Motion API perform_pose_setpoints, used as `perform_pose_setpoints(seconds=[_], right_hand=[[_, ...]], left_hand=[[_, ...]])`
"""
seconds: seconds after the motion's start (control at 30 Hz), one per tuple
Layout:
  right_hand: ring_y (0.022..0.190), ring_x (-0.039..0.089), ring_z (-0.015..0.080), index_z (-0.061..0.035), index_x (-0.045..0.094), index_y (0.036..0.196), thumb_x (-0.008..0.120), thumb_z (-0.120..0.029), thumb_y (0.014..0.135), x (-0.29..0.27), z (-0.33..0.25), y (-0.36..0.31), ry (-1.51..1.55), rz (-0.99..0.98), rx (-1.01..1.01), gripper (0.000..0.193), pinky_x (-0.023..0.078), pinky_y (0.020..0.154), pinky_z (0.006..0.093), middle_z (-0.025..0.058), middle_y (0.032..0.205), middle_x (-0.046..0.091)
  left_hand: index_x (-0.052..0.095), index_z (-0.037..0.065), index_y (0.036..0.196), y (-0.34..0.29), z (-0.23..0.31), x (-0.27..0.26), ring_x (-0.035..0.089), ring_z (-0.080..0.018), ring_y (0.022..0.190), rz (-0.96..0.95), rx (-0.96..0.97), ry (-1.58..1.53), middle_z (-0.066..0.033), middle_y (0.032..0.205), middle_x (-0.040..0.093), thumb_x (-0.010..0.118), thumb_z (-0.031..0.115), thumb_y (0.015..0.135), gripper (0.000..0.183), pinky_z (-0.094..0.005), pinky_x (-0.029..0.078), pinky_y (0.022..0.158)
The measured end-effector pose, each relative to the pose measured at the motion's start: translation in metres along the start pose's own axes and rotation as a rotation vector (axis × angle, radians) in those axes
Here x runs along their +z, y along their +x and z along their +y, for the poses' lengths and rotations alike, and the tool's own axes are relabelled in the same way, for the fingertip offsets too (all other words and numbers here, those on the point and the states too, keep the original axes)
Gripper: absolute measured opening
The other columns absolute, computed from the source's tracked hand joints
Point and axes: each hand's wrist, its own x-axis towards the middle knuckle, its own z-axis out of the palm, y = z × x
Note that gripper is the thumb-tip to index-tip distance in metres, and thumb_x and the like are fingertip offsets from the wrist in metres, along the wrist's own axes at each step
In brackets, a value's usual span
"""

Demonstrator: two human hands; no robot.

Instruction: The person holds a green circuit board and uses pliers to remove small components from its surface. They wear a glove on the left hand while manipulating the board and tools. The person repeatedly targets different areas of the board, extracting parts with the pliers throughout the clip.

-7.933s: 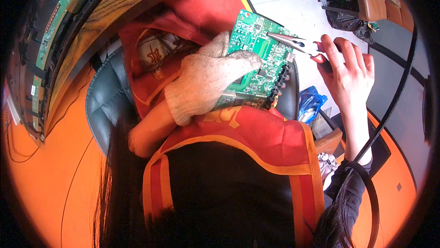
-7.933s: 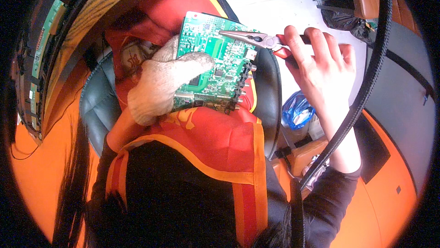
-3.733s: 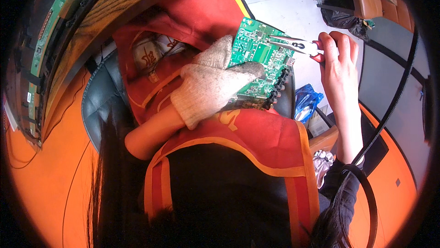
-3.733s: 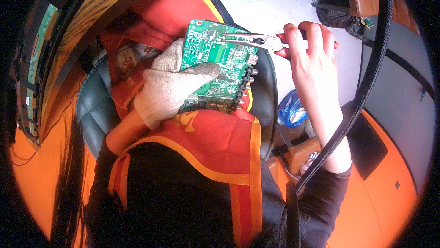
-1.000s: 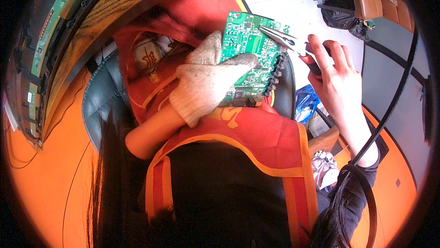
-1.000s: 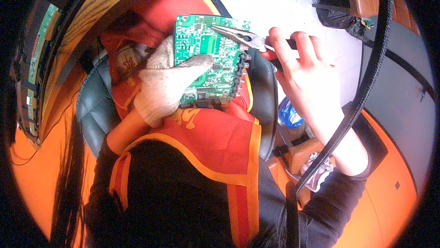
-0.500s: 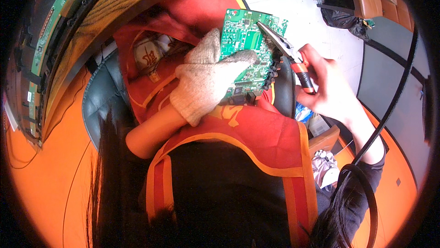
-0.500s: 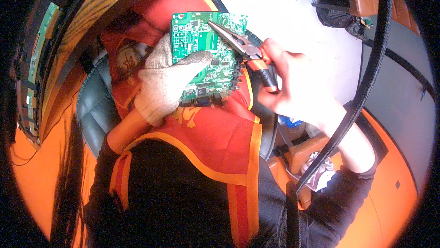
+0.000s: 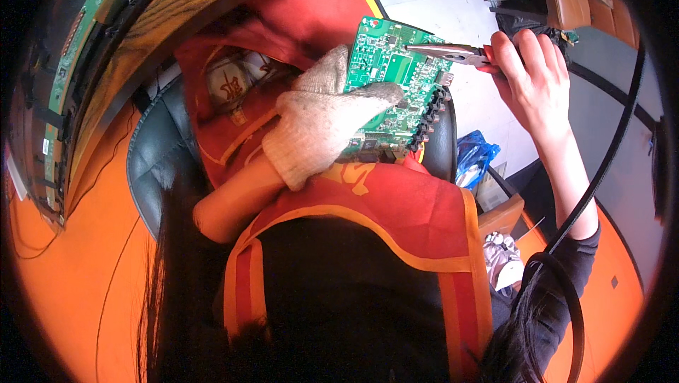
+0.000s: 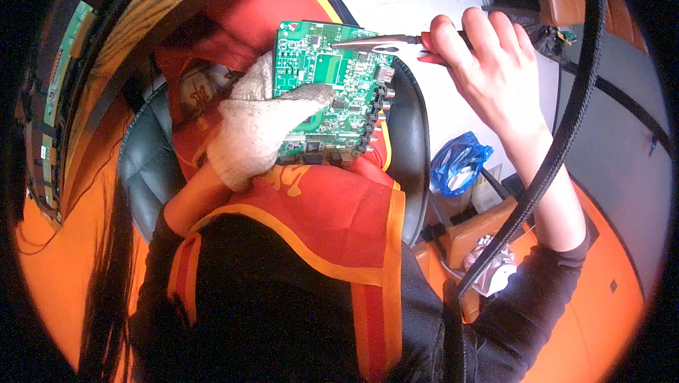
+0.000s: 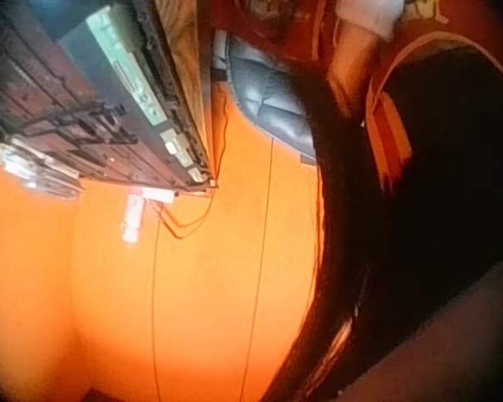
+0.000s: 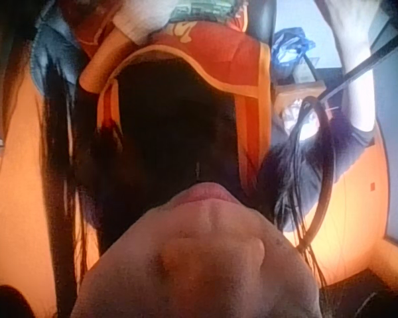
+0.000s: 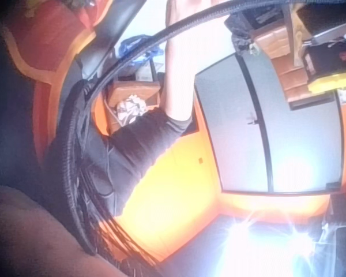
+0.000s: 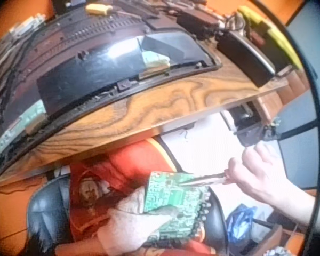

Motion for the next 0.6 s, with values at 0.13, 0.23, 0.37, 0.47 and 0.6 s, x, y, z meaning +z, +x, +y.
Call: perform_pose_setpoints(seconds=[0.13, 0.23, 0.37, 0.47, 0.6], right_hand=[[0.105, 0.05, 0.0242, -0.0119, 0.053, 0.109, 0.075, -0.019, 0.067, -0.011, -0.012, -0.01, -0.022, -0.148, 0.114, 0.048, 0.037, 0.084, 0.0409, 0.005, 0.115, 0.051], [0.112, 0.047, 0.0244, -0.013, 0.052, 0.11, 0.074, -0.018, 0.067, -0.023, -0.021, -0.016, -0.041, -0.269, 0.178, 0.049, 0.037, 0.084, 0.0409, 0.0035, 0.123, 0.049], [0.113, 0.047, 0.0245, -0.0138, 0.052, 0.112, 0.073, -0.017, 0.07, -0.034, -0.033, -0.017, -0.099, -0.327, 0.234, 0.047, 0.037, 0.082, 0.04, 0.0042, 0.125, 0.049], [0.112, 0.047, 0.0233, -0.0135, 0.052, 0.114, 0.069, -0.015, 0.076, -0.035, -0.036, -0.014, -0.24, -0.33, 0.22, 0.043, 0.037, 0.082, 0.0384, 0.004, 0.128, 0.048], [0.115, 0.049, 0.0264, -0.0117, 0.051, 0.116, 0.061, -0.01, 0.083, -0.032, -0.037, -0.014, -0.214, -0.383, 0.26, 0.035, 0.042, 0.084, 0.0391, 0.0064, 0.129, 0.049]], left_hand=[[0.06, 0.01, 0.105, 0.002, 0.0, 0.001, 0.064, -0.0212, 0.087, 0.028, 0.077, 0.147, -0.0074, 0.092, 0.067, 0.071, 0.03, 0.078, 0.036, -0.033, 0.047, 0.08], [0.058, 0.005, 0.111, 0.003, 0.0, 0.005, 0.065, -0.0175, 0.083, 0.055, 0.097, 0.184, -0.0073, 0.096, 0.067, 0.067, 0.007, 0.079, 0.032, -0.0305, 0.053, 0.073], [0.057, 0.003, 0.114, 0.005, 0.0, 0.009, 0.065, -0.014, 0.082, 0.029, 0.055, 0.089, -0.0063, 0.097, 0.066, 0.066, -0.005, 0.08, 0.036, -0.0275, 0.055, 0.071], [0.057, 0.003, 0.115, 0.004, 0.0, 0.01, 0.064, -0.0139, 0.083, 0.025, 0.076, 0.088, -0.0062, 0.098, 0.066, 0.066, -0.005, 0.08, 0.037, -0.0273, 0.054, 0.072], [0.057, 0.003, 0.115, 0.003, -0.001, 0.01, 0.065, -0.0154, 0.084, 0.056, 0.117, 0.089, -0.0069, 0.099, 0.066, 0.064, -0.006, 0.081, 0.036, -0.029, 0.056, 0.071]])
